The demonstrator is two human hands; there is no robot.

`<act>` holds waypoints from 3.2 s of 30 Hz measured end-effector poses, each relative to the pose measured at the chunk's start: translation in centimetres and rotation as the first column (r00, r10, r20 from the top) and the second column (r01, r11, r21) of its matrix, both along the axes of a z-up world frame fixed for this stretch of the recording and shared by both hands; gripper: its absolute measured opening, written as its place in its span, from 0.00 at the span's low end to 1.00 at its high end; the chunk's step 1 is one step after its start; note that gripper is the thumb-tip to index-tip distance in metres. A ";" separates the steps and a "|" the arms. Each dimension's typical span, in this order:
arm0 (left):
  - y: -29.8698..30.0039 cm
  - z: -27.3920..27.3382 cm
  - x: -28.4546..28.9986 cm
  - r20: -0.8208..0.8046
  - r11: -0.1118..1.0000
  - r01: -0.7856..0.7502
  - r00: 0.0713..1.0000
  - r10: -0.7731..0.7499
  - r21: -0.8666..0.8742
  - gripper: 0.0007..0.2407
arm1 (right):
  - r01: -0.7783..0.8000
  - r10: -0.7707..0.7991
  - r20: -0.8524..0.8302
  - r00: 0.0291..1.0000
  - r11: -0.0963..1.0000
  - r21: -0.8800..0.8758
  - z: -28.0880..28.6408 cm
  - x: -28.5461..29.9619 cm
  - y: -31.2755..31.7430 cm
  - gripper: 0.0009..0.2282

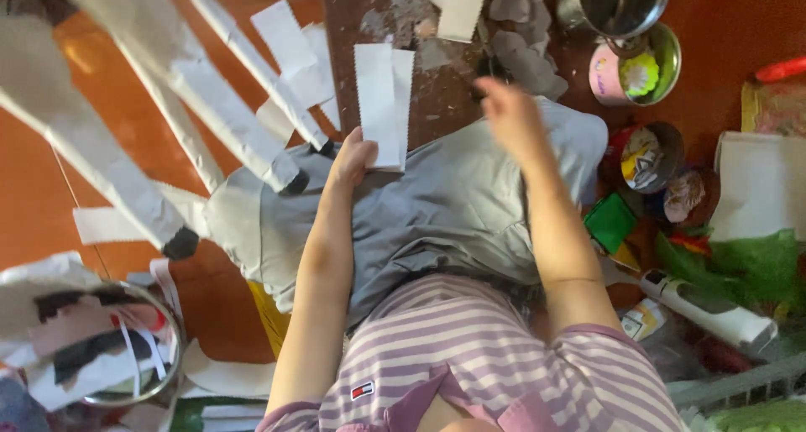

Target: Constructing a paper giraffe by applying glue and paper strips to a frame.

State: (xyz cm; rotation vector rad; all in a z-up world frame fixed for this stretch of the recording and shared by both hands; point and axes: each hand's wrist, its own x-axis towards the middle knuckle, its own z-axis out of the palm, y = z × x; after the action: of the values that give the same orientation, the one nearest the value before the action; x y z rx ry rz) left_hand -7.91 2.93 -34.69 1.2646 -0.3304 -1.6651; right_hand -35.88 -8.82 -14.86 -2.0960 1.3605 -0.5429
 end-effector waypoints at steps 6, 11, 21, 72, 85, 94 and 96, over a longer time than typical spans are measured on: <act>0.2 -0.5 -0.1 -0.094 1.000 0.017 0.995 -0.016 0.000 0.19 | -0.272 0.235 -0.434 0.870 0.962 -0.025 -2.1 10.4 0.8 0.13; 0.7 -1.2 -0.1 -0.188 0.998 0.061 0.981 -0.055 0.027 0.16 | -0.143 0.121 -0.414 0.902 0.989 -0.022 -5.5 9.8 3.3 0.15; 0.6 -4.2 -0.9 -0.346 0.977 0.018 0.937 0.058 0.212 0.12 | -0.146 0.193 -0.252 0.948 0.970 0.194 0.7 2.6 16.3 0.12; 3.9 3.5 0.4 0.769 0.973 0.213 0.636 -0.064 -0.095 0.18 | 0.038 -0.199 0.448 0.871 0.938 0.344 -8.7 10.9 1.4 0.22; 0.6 10.2 -0.8 0.856 0.798 0.312 0.143 0.496 -0.515 0.08 | -0.452 -0.702 0.442 -0.559 0.705 0.547 -16.1 -13.8 -11.9 0.13; 1.0 24.9 -0.4 0.755 0.643 0.405 0.249 0.607 -0.650 0.08 | -0.492 0.230 0.743 0.629 0.858 0.151 0.5 7.4 0.2 0.27; 3.2 30.0 -0.2 0.670 0.513 0.451 0.322 0.669 -0.730 0.12 | -0.387 0.445 0.320 0.836 0.893 -0.230 1.8 9.7 0.7 0.14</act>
State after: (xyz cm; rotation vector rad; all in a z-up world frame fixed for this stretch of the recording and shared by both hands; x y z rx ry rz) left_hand -8.09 6.08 -4.66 1.2002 -1.5634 -0.0934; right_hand -26.13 -8.07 -13.09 -2.1870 0.6365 -0.8198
